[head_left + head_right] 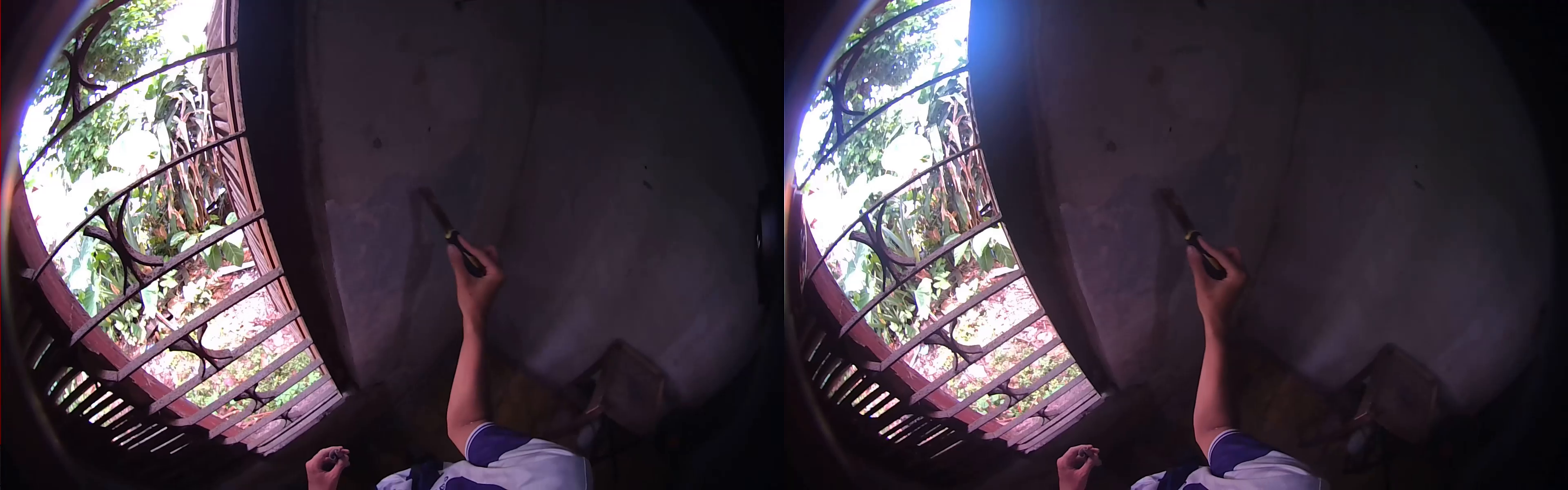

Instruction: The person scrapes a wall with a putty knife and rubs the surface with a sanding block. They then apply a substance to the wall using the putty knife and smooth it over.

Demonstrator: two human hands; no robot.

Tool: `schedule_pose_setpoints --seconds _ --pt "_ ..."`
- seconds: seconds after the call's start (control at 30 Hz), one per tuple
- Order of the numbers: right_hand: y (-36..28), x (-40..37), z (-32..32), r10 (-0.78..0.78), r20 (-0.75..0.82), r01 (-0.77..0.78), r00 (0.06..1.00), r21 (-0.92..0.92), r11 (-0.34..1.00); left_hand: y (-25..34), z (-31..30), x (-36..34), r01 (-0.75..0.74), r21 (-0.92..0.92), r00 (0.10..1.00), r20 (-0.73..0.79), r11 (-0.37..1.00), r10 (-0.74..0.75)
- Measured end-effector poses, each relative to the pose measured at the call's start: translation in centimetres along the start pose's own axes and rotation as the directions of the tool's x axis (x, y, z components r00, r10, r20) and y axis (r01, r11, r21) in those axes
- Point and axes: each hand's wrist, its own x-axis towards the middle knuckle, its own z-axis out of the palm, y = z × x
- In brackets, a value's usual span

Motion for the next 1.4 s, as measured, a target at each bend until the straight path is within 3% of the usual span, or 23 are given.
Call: schedule_pose_setpoints --seconds 0.1,0.23,0.33,0.4,0.47,0.57,0.6,0.67,0.73,0.83,0.93,1.0,1.03,1.07,1.13,1.2,1.27,1.37,1.4 --pt "1.1 0.6 3.1 -0.074 -0.007 0.073 0.997 -0.070 0.995 -0.8 -1.1 -0.2 -0.025 0.021 0.999 0.029 0.999 0.024" --pt "1.5 -0.2 3.1 -0.010 0.006 0.010 1.000 -0.040 0.999 -0.5 -1.1 -0.9 0.001 0.047 0.999 0.048 0.999 -0.003" --pt "1.9 -3.0 -0.1 0.094 0.044 -0.093 0.995 -0.039 0.995 -1.0 -1.5 -1.4 0.037 0.039 0.996 0.076 0.999 -0.040" --pt "4.2 -7.0 -2.9 0.149 0.051 -0.151 0.987 0.021 0.988 -1.9 -1.9 -1.8 0.108 0.045 0.993 0.033 0.993 -0.109" --pt "5.5 -12.2 -6.5 0.226 0.123 -0.223 0.966 -0.031 0.974 -3.4 -2.8 -2.2 0.178 0.039 0.984 0.007 0.983 -0.178" --pt "7.4 -22.2 -12.2 0.468 0.104 -0.472 0.878 0.013 0.882 -5.5 -4.2 -2.5 0.110 0.078 0.994 -0.035 0.991 -0.108" --pt "7.8 -25.6 -14.6 0.505 0.092 -0.493 0.858 -0.131 0.860 -6.3 -4.7 -2.4 0.074 0.080 0.997 -0.040 0.994 -0.071" --pt "8.2 -32.2 -18.4 0.642 0.015 -0.640 0.766 -0.072 0.765 -6.3 -5.4 -2.0 0.111 0.087 0.994 -0.027 0.990 -0.110" --pt "6.0 -34.5 -21.0 0.844 0.039 -0.834 0.536 -0.129 0.536 -5.7 -5.3 -1.6 0.089 0.155 0.996 -0.024 0.984 -0.086" --pt "4.8 -33.0 -21.0 0.855 0.188 -0.815 0.484 -0.258 0.518 -5.3 -4.5 0.5 0.107 0.154 0.994 -0.007 0.982 -0.108" --pt "6.5 -26.2 -16.2 0.624 0.395 -0.677 0.674 -0.008 0.736 -3.4 -2.4 2.6 0.114 0.160 0.993 -0.004 0.981 -0.115" --pt "5.2 -17.6 -12.5 0.415 0.611 -0.483 0.674 -0.059 0.873 -2.9 -0.7 3.4 0.124 0.182 0.992 -0.014 0.975 -0.123" --pt "5.3 -14.0 -10.8 0.178 0.704 -0.258 0.688 0.009 0.966 -3.2 0.1 4.5 0.121 0.200 0.993 -0.016 0.972 -0.121" --pt "5.3 -10.8 -9.2 -0.064 0.768 -0.029 0.638 0.107 0.994 -3.3 0.9 5.0 0.122 0.218 0.992 -0.021 0.968 -0.121" --pt "3.3 -3.8 -4.1 -0.597 0.604 0.232 0.528 0.574 0.785 -2.5 3.9 5.9 0.089 0.170 0.996 -0.045 0.981 -0.083" --pt "0.1 0.7 -0.8 -0.817 0.437 0.376 0.376 0.734 0.566 -2.4 6.2 6.7 0.077 0.136 0.996 -0.063 0.988 -0.069" --pt "-1.1 2.7 1.7 -0.926 0.355 0.373 0.129 0.848 0.377 -2.4 7.7 6.8 0.050 0.175 0.997 -0.071 0.983 -0.038" --pt "-1.8 2.8 3.1 -0.987 0.157 0.380 -0.036 0.915 0.131 -1.0 10.8 7.1 -0.010 0.249 0.992 -0.122 0.969 0.042" --pt "-1.4 3.3 4.3 -0.991 0.135 0.313 -0.026 0.942 0.120 -1.9 11.0 7.1 -0.002 0.231 0.987 -0.158 0.973 0.039"
